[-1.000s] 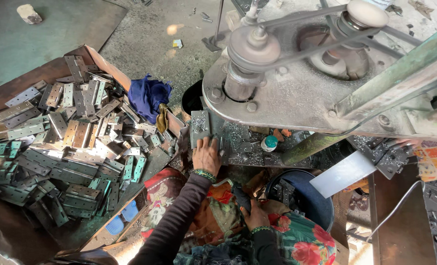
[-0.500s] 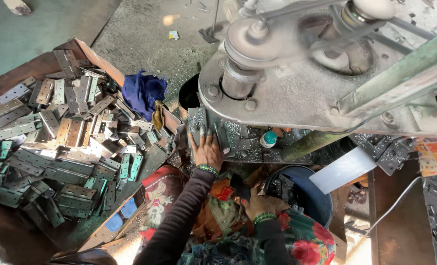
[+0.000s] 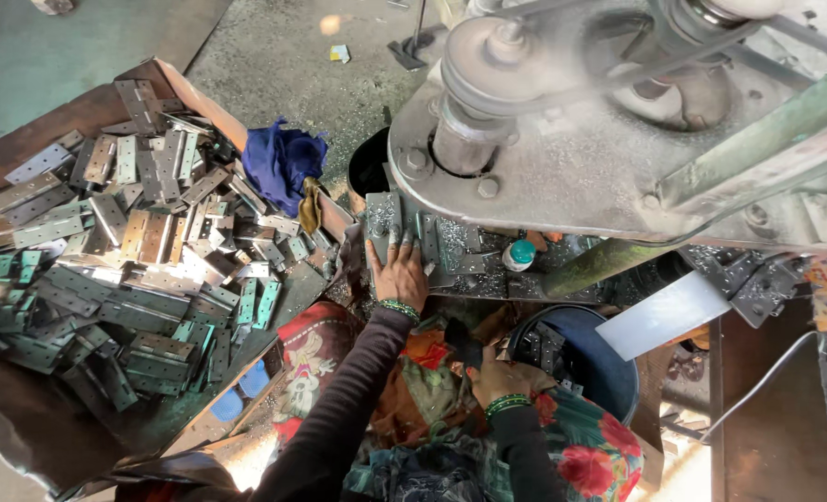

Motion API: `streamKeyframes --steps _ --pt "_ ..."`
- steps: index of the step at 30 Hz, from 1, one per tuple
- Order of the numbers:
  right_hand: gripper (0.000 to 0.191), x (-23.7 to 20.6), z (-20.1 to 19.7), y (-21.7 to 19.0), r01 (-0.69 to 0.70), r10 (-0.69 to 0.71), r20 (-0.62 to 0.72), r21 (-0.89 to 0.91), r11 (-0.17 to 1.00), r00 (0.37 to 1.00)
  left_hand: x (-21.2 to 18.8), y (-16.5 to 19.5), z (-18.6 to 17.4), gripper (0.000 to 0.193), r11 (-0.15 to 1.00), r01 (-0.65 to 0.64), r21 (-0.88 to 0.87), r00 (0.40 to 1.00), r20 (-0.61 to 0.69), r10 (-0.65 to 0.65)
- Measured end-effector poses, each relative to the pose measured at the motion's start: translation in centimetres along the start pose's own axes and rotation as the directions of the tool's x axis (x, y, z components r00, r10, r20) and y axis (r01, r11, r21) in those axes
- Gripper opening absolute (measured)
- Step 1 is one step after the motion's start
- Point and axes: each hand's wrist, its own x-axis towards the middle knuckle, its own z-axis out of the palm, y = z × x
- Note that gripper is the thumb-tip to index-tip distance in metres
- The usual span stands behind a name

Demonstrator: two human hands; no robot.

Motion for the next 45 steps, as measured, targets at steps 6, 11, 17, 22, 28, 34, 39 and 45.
streamKeyframes --steps 6,11,17,22,28,34,39,45 --pt "0.082 -0.2 1.7 -1.6 -0.027 0.027 0.092 0.0 1.0 0.995 0.7 0.3 0.2 0.053 0.999 0.044 0.03 0.999 0.021 -0.045" --pt "0.083 0.0 1.0 -2.0 0.143 -0.135 -0.178 0.033 0.989 0.975 -0.1 -0.1 -0.3 0.057 1.0 0.02 -0.01 0.999 0.031 -0.02" --pt "0.075 0.0 -0.8 -0.3 0.123 -0.123 -0.131 -0.009 0.992 0.984 2.4 -0.2 -1.1 0.056 0.998 0.032 0.05 0.994 0.106 -0.037" --pt "0.078 -0.8 1.1 -1.2 -0.025 0.018 0.066 0.112 0.993 0.998 3.5 0.1 -1.2 0.06 0.995 0.07 0.073 0.989 0.124 -0.078" --pt "0.073 -0.3 1.3 -2.2 0.061 -0.056 -0.056 0.073 0.995 0.997 2.5 0.1 -1.8 0.054 0.998 0.041 0.039 0.991 0.129 -0.045" --pt "0.082 -0.2 -0.7 -0.8 0.016 -0.016 -0.005 -0.02 1.0 1.0 4.5 0.1 -1.1 0.051 0.998 0.043 0.049 0.998 0.037 -0.045" --pt "0.081 -0.4 1.6 -1.5 0.0 -0.001 0.01 0.079 0.997 1.0 5.9 0.1 -0.7 0.055 0.994 0.083 0.066 0.992 0.094 -0.089" --pt "0.079 -0.3 2.4 -1.0 0.001 -0.001 0.006 0.075 0.997 1.0 5.6 -1.6 -2.1 0.054 1.0 0.007 -0.003 0.998 0.055 -0.007"
